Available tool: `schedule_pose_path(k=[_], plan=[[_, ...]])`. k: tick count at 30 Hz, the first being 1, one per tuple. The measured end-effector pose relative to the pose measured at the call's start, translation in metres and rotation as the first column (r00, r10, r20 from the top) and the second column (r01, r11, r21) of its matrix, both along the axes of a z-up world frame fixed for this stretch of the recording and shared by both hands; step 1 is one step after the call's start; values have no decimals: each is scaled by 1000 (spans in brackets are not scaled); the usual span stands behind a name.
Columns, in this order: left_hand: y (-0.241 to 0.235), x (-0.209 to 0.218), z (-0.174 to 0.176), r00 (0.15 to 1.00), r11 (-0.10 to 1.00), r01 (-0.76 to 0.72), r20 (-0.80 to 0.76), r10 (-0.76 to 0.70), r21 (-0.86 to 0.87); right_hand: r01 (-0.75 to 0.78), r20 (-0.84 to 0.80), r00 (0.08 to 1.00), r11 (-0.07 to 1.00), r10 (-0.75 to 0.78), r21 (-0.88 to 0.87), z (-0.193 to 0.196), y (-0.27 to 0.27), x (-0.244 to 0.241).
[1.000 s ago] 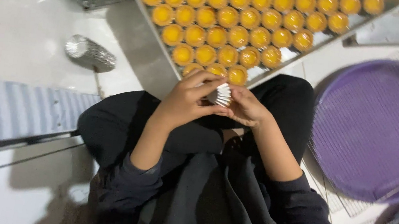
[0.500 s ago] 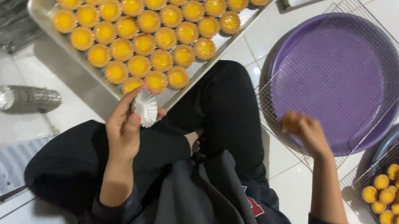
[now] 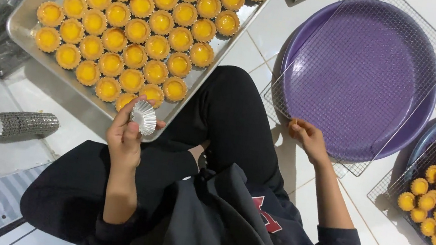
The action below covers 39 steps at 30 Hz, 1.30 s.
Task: Removing small yellow pastries from metal molds and placing them into paper liners on a cooling rack.
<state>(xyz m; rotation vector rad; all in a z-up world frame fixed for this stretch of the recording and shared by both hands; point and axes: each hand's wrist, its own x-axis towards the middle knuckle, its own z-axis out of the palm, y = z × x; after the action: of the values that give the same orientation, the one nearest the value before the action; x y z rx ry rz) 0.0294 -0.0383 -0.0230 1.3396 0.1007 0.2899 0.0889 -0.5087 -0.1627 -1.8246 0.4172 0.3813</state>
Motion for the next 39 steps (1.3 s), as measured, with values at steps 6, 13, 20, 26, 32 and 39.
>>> schedule_pose_path(k=[6,13,20,26,32,39], plan=[[4,-1,0,1000,1000,-28,-12,28,15,44,101,994,999,-43,-10,2,17,14],[6,-1,0,999,999,-42,-5,43,10,116,188,974,991,-127,67,-4,8,34],[9,-4,-6,996,995,-88,3,88,-39,-79,321,926,935,198,-347,43,20,91],[28,-9,-1,984,968,-176,-22,175,-179,-152,179,761,440,623,-885,25,44,154],[67,-20,-6,958,834,-284,-101,269,-473,-205,216,681,464,700,-862,59,79,153],[82,-18,-16,963,748,-258,-97,253,-611,-472,674,115,637,730,-609,181,291,82]])
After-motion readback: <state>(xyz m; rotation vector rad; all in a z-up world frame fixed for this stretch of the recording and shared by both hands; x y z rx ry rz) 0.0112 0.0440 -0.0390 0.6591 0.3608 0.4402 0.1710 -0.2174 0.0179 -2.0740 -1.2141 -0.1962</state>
